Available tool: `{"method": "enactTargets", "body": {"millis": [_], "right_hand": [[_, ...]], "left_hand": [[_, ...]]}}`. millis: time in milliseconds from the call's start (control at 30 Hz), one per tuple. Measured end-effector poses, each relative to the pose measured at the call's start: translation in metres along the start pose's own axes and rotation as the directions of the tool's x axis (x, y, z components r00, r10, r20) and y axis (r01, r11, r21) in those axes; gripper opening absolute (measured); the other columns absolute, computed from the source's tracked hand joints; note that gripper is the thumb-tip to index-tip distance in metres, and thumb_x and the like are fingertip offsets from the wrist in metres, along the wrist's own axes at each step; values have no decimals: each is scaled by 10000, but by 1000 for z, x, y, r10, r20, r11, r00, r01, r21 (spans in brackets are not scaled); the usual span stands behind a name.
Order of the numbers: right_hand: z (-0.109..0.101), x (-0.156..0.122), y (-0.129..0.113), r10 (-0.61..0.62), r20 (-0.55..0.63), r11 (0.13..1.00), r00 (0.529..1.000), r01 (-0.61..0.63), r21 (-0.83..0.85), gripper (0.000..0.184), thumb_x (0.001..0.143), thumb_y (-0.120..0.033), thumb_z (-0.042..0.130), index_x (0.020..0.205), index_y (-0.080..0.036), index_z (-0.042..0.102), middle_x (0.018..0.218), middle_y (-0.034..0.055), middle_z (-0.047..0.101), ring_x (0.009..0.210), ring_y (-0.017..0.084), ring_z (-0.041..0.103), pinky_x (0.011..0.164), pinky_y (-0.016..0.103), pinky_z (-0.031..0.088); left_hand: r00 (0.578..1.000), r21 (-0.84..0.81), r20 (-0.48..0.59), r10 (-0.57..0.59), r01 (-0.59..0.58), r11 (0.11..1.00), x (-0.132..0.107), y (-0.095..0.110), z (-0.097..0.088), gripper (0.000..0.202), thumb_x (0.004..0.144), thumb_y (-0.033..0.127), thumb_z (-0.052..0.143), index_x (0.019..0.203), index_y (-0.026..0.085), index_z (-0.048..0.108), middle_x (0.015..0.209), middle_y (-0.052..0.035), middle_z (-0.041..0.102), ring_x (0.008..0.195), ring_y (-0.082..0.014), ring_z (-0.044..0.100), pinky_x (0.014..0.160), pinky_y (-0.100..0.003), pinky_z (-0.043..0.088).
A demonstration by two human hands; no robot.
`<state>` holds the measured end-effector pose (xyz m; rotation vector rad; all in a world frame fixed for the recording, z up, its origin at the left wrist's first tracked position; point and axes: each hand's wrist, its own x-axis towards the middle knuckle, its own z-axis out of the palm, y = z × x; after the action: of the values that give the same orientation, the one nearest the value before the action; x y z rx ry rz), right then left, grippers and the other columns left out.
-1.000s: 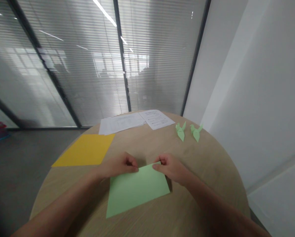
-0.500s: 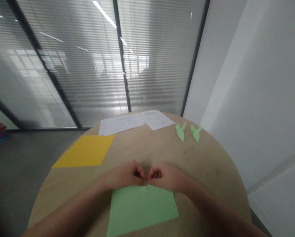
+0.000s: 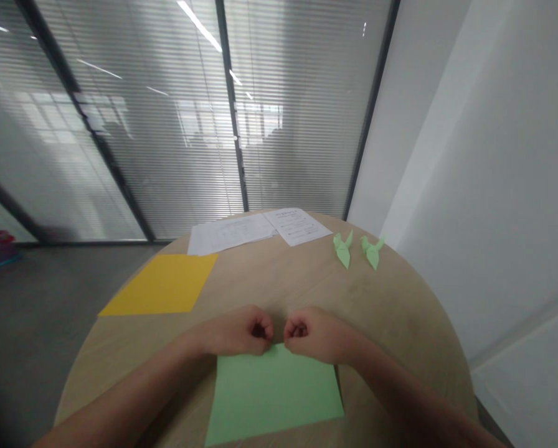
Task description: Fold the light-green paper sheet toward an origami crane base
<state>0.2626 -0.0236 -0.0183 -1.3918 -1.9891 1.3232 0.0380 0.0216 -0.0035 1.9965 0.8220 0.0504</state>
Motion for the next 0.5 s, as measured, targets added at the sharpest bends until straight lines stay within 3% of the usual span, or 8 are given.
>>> {"method": "enactTargets", "body": {"millis": [267, 500], "right_hand": [[-13, -1, 5, -11, -26, 1000, 1000, 10, -18, 104, 752, -230, 641, 778, -149, 701, 659, -16, 609, 603, 110, 508, 556, 228, 352], [-30, -4, 11, 31, -47, 999, 998, -32, -32, 119, 756, -270, 661, 789, -160, 694, 668, -11, 608, 613, 116, 512, 568, 235, 361]], "left_hand": [[999, -19, 16, 40, -39, 999, -5, -4, -11, 88, 691, 209, 576, 752, 179, 633, 646, 50, 526, 586, -104, 445, 513, -223, 326], [996, -104, -45, 71, -76, 992, -9, -11, -23, 70, 676, 227, 585, 708, 175, 619, 636, 54, 506, 603, -104, 427, 543, -229, 314]]}}
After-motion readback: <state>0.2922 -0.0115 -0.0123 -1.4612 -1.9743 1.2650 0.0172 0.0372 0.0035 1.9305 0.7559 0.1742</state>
